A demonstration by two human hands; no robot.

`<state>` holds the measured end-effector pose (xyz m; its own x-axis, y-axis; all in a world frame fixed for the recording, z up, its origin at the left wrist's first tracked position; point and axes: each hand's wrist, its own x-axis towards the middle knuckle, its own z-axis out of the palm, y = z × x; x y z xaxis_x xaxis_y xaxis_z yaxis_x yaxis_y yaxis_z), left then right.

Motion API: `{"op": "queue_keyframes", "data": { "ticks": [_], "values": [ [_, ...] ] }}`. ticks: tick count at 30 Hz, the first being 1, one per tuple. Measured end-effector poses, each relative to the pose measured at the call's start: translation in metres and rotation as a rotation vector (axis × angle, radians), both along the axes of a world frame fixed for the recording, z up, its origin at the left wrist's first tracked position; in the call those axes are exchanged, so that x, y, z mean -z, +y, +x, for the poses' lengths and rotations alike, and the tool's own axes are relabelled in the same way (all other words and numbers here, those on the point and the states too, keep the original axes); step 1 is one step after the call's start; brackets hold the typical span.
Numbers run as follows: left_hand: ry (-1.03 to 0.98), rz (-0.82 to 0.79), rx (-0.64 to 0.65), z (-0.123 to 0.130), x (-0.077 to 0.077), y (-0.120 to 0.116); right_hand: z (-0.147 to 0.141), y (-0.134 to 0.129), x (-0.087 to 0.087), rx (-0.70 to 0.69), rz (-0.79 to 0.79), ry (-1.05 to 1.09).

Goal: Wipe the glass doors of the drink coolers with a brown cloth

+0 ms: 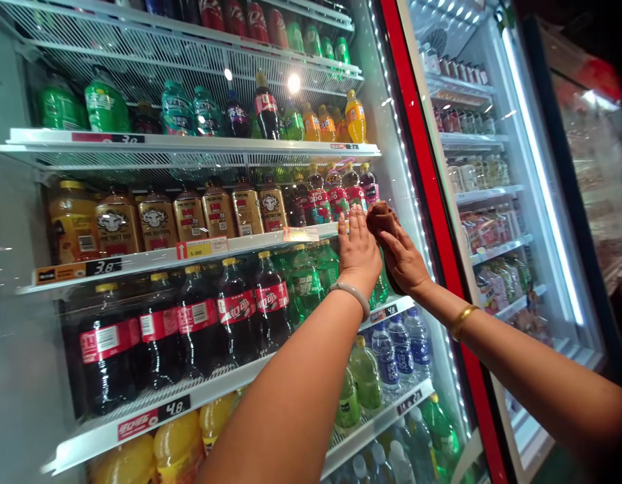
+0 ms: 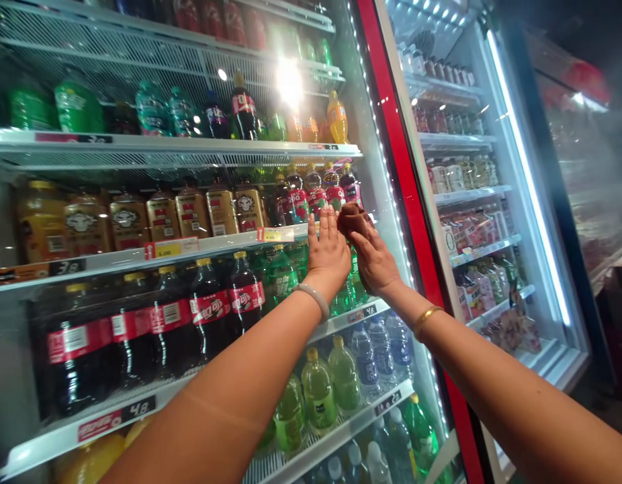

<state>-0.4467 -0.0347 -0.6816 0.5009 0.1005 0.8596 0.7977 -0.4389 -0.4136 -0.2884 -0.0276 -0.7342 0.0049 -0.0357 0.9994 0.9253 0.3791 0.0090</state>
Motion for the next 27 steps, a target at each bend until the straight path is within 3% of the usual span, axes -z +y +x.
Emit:
{"op": "queue_keyframes", "data": {
  "ticks": [2,4,6,8,11,14,16,18,20,22,24,27],
  "values": [
    [-0.019,-0.006,0.021,0.003,0.002,0.0,0.019,0.001,-0.004,0.018,0.009,0.056],
    [0.052,-0.012,0.056,0.004,0.002,0.0,0.031,0.004,-0.023,0.044,0.028,0.131],
    [0.141,-0.015,0.074,0.005,0.002,0.0,0.031,0.008,-0.044,0.064,0.044,0.175],
    [0.174,-0.025,0.073,0.007,0.002,0.0,0.024,0.009,-0.049,0.056,0.035,0.144],
    [0.146,-0.039,0.067,0.011,0.004,-0.002,0.019,0.004,-0.024,0.018,-0.011,0.042],
    [0.134,-0.033,0.083,0.013,0.007,-0.001,0.039,-0.001,0.008,0.027,-0.031,0.07],
    [0.123,-0.037,0.098,0.013,0.008,0.0,0.061,-0.001,0.008,0.053,-0.01,0.157],
    [0.128,-0.045,0.118,0.014,0.01,0.003,0.078,0.003,-0.008,0.077,0.028,0.257],
    [0.14,-0.053,0.133,0.014,0.011,0.005,0.08,0.008,-0.027,0.091,0.057,0.331],
    [0.143,-0.057,0.142,0.015,0.011,0.006,0.068,0.01,-0.035,0.094,0.058,0.322],
    [0.141,-0.061,0.135,0.016,0.012,0.006,0.048,0.009,-0.026,0.083,0.032,0.218],
    [0.145,-0.051,0.124,0.016,0.012,0.004,0.031,0.003,0.005,0.029,-0.01,0.091]
  ]
}}
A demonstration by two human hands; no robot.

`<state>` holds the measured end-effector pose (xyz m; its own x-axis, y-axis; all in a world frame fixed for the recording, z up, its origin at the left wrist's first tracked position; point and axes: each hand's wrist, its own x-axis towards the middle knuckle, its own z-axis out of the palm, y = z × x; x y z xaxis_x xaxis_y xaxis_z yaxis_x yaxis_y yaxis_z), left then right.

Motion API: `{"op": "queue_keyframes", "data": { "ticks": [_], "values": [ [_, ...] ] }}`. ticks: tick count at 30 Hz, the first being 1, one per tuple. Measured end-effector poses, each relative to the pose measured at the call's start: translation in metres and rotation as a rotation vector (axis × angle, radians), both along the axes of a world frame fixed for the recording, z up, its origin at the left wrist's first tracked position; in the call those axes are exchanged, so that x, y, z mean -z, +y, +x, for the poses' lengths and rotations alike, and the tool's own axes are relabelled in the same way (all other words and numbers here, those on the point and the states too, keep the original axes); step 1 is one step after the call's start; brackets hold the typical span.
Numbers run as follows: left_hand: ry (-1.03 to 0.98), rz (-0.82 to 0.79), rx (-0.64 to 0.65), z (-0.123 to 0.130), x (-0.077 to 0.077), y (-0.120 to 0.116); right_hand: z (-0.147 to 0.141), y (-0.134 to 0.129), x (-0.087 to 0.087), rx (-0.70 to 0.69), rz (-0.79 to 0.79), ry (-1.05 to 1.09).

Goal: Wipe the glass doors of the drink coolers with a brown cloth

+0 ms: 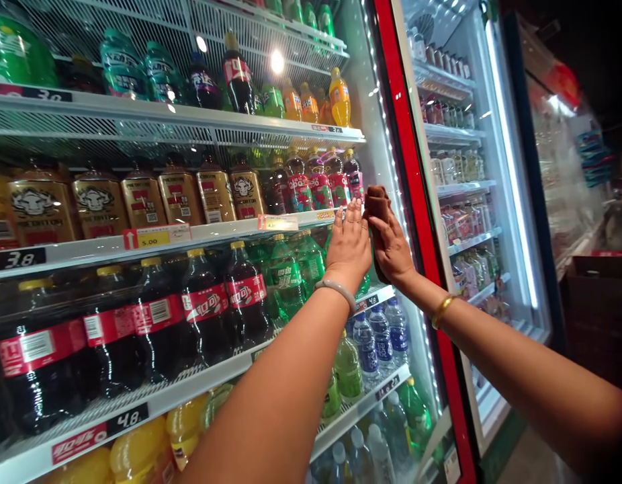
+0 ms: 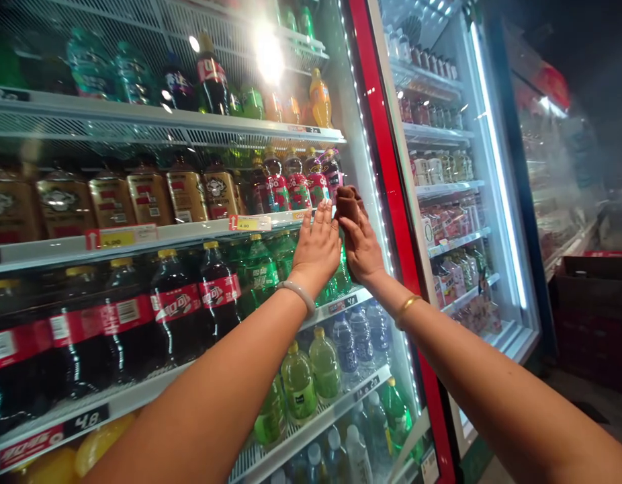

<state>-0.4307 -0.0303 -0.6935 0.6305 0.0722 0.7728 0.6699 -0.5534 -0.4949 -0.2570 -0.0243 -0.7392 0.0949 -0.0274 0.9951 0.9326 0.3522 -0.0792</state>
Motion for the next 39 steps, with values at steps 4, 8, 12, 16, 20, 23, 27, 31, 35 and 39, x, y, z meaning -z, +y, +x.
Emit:
{"op": "queue_keyframes", "data": {
  "ticks": [4,8,12,16,20,23,27,31,35,39],
  "values": [
    [-0.014,-0.013,0.022,0.0,-0.001,0.0,0.015,0.0,0.012,-0.035,0.03,0.148],
    [0.022,-0.028,0.081,-0.002,-0.004,0.0,0.009,0.008,-0.001,0.015,0.068,0.29],
    [0.033,-0.032,0.146,-0.006,-0.001,-0.001,-0.027,0.003,0.026,0.025,-0.014,0.169],
    [0.011,-0.04,0.145,-0.009,0.014,-0.005,-0.028,-0.014,0.067,0.025,-0.07,0.134],
    [0.026,-0.036,0.11,-0.01,0.03,-0.008,-0.015,-0.015,0.063,0.009,-0.018,0.249],
    [0.026,-0.024,0.07,-0.012,0.033,-0.01,-0.03,-0.008,0.055,-0.051,-0.022,0.197],
    [0.032,-0.008,0.039,-0.022,0.039,-0.012,-0.055,-0.014,0.076,-0.117,-0.063,0.093],
    [0.088,0.022,0.067,-0.033,0.049,-0.011,-0.046,-0.022,0.102,-0.098,-0.057,0.117],
    [0.074,0.029,0.084,-0.031,0.054,-0.008,-0.028,-0.013,0.092,-0.037,0.015,0.237],
    [0.053,0.01,0.098,-0.024,0.055,-0.002,-0.016,0.001,0.066,0.026,0.075,0.36]
  ]
}}
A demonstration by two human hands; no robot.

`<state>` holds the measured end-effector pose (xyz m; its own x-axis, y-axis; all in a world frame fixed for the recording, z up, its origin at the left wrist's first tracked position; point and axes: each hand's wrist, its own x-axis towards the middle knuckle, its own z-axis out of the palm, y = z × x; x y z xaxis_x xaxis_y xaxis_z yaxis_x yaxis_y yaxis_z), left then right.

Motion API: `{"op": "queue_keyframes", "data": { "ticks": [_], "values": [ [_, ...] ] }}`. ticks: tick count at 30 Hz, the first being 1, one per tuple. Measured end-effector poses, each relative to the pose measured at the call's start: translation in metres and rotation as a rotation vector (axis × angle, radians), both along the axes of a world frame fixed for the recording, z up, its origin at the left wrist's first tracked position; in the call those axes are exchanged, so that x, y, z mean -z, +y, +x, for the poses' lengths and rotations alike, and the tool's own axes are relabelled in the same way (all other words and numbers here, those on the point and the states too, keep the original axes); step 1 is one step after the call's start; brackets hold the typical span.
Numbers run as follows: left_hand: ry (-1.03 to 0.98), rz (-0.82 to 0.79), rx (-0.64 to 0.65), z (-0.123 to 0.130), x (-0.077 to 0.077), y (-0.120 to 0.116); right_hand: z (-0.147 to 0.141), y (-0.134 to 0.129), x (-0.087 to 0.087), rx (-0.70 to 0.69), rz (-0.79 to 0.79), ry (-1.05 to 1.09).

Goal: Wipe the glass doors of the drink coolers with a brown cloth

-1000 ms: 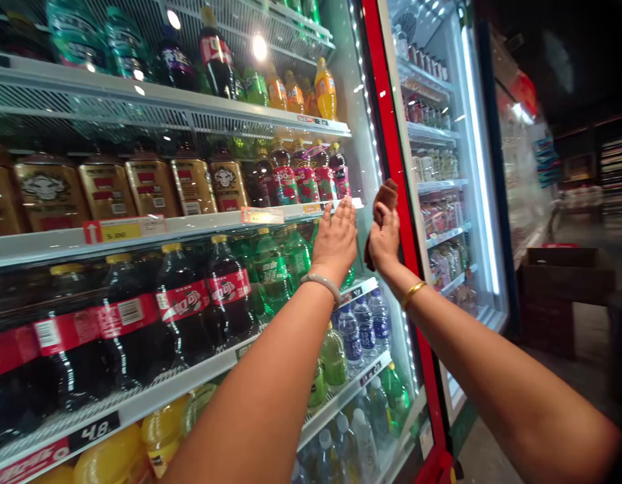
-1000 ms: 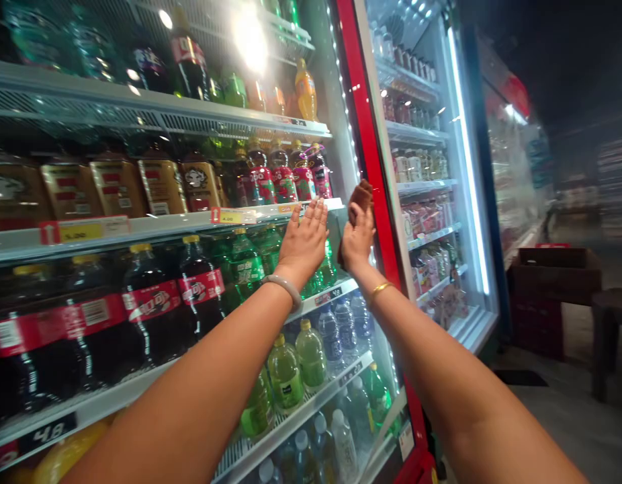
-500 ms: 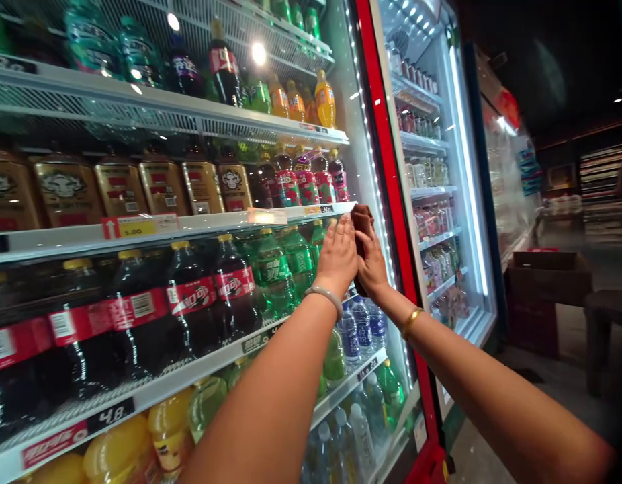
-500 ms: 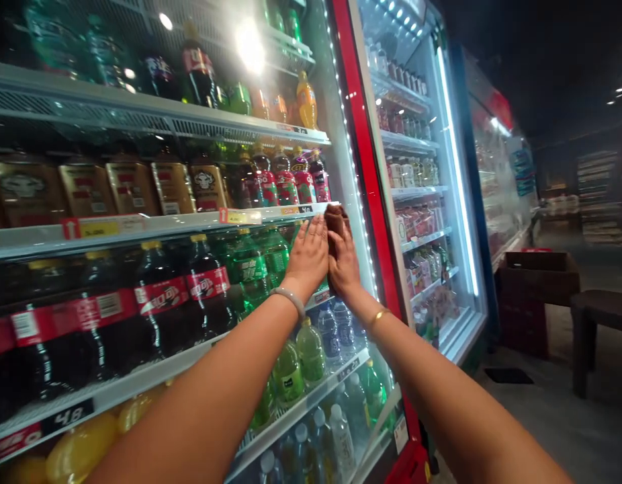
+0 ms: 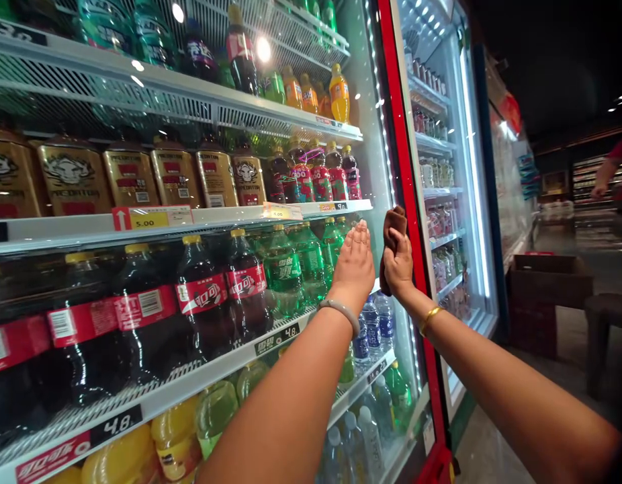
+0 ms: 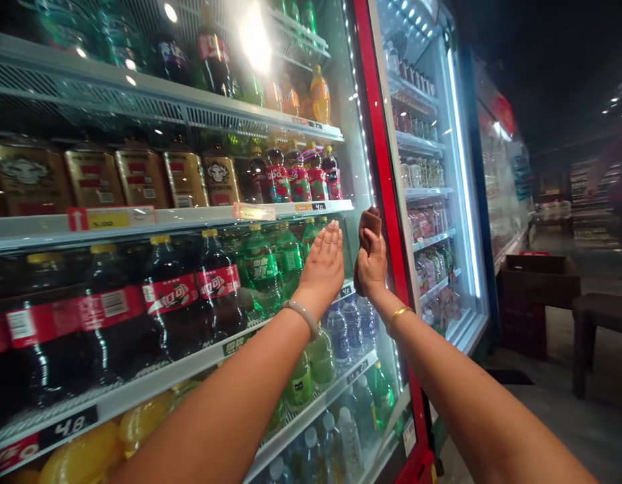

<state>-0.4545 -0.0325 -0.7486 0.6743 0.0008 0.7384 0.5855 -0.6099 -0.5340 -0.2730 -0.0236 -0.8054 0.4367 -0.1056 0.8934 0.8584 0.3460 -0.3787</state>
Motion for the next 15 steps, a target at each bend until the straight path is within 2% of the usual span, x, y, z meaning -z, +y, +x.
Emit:
{"op": "queue_keyframes", "data": {
  "ticks": [5,10,13,15],
  "values": [
    [-0.035,-0.037,0.037,0.006,0.007,0.007,-0.007,0.003,-0.015,0.04,-0.008,0.058],
    [-0.102,-0.097,0.117,0.007,0.014,0.009,-0.026,-0.009,-0.008,0.012,-0.103,0.011],
    [-0.113,-0.105,0.153,0.005,0.015,0.008,-0.03,-0.013,-0.003,0.009,-0.141,0.061],
    [-0.13,-0.122,0.157,0.004,0.015,0.006,-0.03,-0.013,-0.006,0.014,-0.156,0.114]
  ]
}}
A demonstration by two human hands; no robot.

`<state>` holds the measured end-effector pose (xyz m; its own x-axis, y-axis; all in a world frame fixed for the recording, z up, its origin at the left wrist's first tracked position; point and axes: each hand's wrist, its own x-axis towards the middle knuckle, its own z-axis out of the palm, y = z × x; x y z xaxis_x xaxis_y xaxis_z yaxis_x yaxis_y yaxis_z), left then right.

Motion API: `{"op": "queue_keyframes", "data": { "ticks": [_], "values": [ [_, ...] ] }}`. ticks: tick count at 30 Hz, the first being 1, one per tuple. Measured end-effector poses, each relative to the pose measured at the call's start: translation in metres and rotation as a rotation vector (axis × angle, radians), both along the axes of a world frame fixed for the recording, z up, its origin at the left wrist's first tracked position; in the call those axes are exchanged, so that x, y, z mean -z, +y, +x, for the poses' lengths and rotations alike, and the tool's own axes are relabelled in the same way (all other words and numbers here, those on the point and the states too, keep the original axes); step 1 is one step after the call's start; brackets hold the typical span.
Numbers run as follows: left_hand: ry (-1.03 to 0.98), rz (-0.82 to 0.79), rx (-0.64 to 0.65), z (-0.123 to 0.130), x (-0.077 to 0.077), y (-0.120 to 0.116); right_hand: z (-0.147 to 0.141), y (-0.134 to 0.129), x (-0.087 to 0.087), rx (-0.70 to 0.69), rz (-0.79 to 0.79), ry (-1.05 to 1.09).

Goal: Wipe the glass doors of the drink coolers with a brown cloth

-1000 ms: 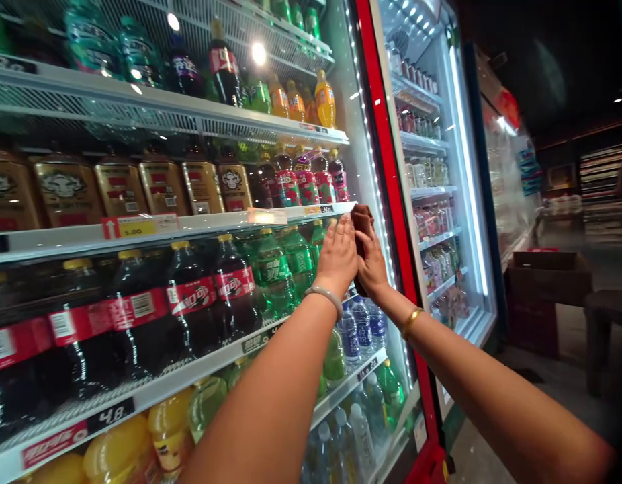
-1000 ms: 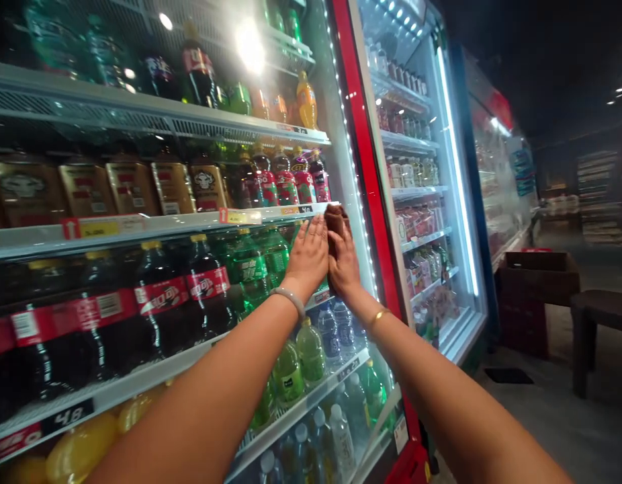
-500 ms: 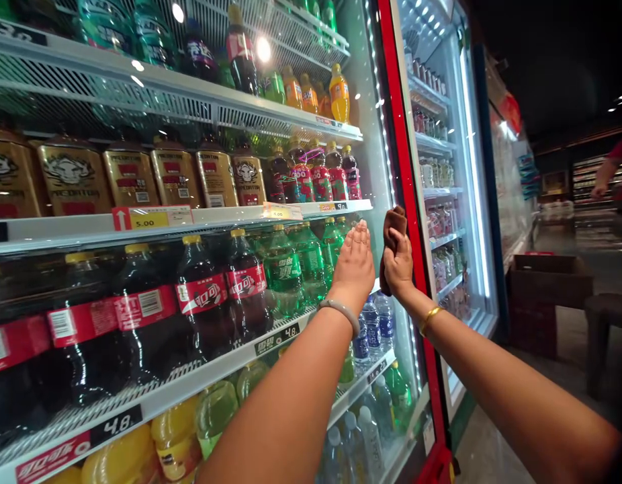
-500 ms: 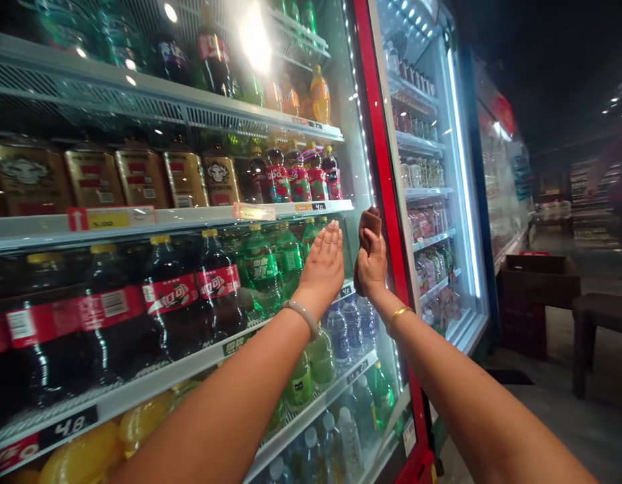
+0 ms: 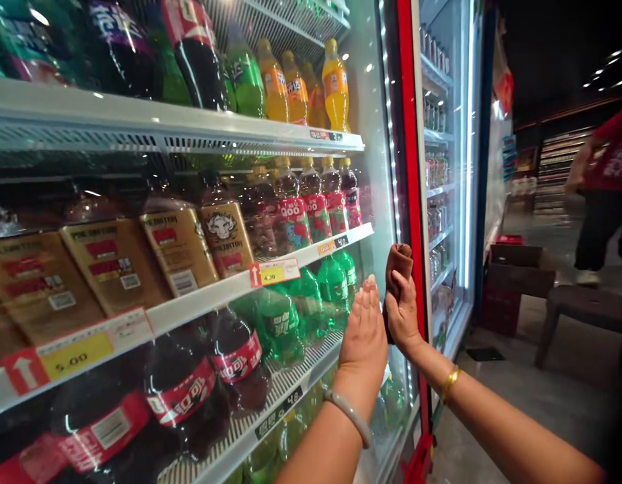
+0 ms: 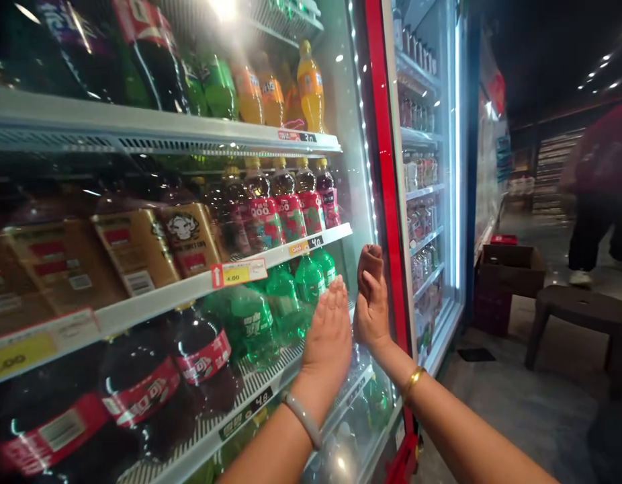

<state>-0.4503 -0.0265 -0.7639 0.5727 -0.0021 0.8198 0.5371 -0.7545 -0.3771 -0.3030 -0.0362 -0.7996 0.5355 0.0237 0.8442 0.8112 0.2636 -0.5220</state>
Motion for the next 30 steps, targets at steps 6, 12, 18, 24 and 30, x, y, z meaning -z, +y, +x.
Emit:
{"op": "queue_keyframes", "data": {
  "ticks": [6,12,18,24,30],
  "values": [
    [-0.014,-0.069,-0.048,0.001,0.001,-0.005,-0.018,0.002,-0.057,0.011,-0.025,0.138],
    [0.141,-0.096,-0.039,-0.015,-0.005,-0.007,-0.039,-0.02,-0.089,-0.2,-0.151,0.072],
    [0.29,-0.011,0.006,-0.025,-0.069,-0.004,-0.02,-0.013,-0.116,-0.183,-0.151,0.325],
    [0.289,0.003,-0.046,-0.014,-0.17,0.002,-0.021,-0.008,-0.21,-0.229,-0.128,0.272],
    [0.287,0.045,-0.098,-0.028,-0.209,-0.002,-0.016,-0.033,-0.217,-0.376,-0.217,-0.002]
  ]
}}
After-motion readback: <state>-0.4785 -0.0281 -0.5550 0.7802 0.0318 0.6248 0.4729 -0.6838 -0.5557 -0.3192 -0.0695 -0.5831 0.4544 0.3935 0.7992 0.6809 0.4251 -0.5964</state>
